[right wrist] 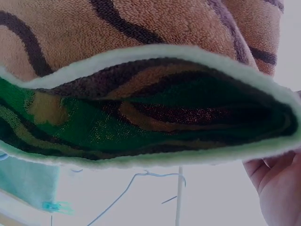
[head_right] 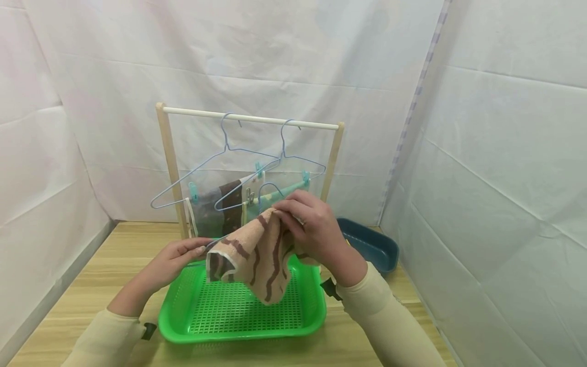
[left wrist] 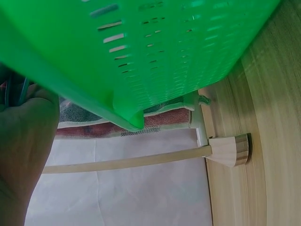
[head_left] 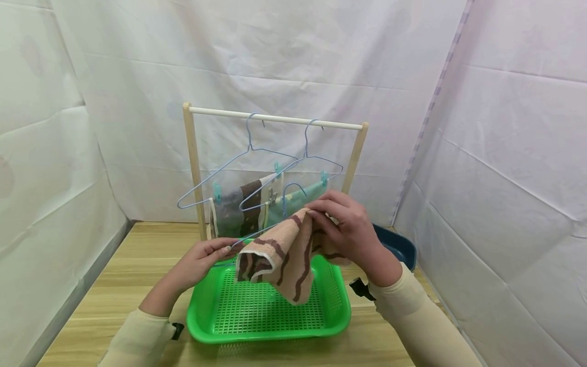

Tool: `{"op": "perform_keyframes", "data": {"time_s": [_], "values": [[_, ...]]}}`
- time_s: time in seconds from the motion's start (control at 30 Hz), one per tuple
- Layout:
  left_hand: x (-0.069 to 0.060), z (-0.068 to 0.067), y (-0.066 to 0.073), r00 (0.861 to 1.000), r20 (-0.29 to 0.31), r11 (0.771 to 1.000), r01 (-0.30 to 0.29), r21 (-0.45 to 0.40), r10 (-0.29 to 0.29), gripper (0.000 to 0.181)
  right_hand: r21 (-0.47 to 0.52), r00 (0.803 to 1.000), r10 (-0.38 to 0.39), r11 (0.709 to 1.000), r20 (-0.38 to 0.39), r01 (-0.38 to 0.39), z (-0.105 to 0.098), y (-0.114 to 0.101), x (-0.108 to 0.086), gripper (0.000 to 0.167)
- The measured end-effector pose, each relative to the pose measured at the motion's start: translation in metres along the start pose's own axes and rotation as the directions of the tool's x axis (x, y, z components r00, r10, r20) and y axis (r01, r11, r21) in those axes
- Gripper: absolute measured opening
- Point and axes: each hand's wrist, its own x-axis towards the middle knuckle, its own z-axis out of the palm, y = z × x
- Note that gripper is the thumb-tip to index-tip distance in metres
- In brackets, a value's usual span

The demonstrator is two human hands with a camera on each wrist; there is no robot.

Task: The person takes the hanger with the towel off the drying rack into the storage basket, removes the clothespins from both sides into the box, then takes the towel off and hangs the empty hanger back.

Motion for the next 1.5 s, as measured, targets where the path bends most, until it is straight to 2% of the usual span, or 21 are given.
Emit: {"op": "perform_keyframes", "data": {"time_s": [0.23,0.47,0.73,0.97,1.13,1.23,1.5], "values": [[0.000,0.000,0.000,1.000,0.019,0.999,0.006,-0.031,-0.005,0.039,-0.005,1.000,-0.006,1.000,-0.020,0.006,-0.003,-0.003,0.001,0.009],[0.000,0.000,0.000,1.000,0.018,1.000,0.002,-0.029,-0.001,0.038,0.006,0.998,0.003,1.000,-0.064,-0.002,-0.007,-0.008,0.004,0.026],[0.000,-0.001,-0.001,1.000,0.017,0.999,0.008,-0.031,-0.008,0.038,0.029,0.994,-0.010,0.999,-0.104,0.013,-0.005,-0.009,0.004,0.028],[0.001,-0.001,0.001,1.000,0.016,0.999,0.013,-0.038,-0.012,0.038,0.076,0.999,0.031,0.997,-0.030,-0.029,0.005,-0.012,-0.005,0.025],[0.002,0.000,0.001,1.000,0.011,0.999,0.013,-0.034,-0.013,0.037,0.090,0.998,0.042,0.995,0.041,-0.046,0.015,-0.015,-0.016,0.015],[0.002,-0.001,0.002,1.000,0.015,0.999,0.004,-0.035,-0.003,0.037,0.087,0.995,0.052,0.994,0.091,-0.059,0.022,-0.016,-0.022,0.008],[0.002,0.000,0.002,1.000,0.026,0.999,-0.009,-0.050,0.010,0.038,0.040,0.974,0.063,0.997,0.218,-0.073,0.042,-0.008,-0.033,0.012]]}}
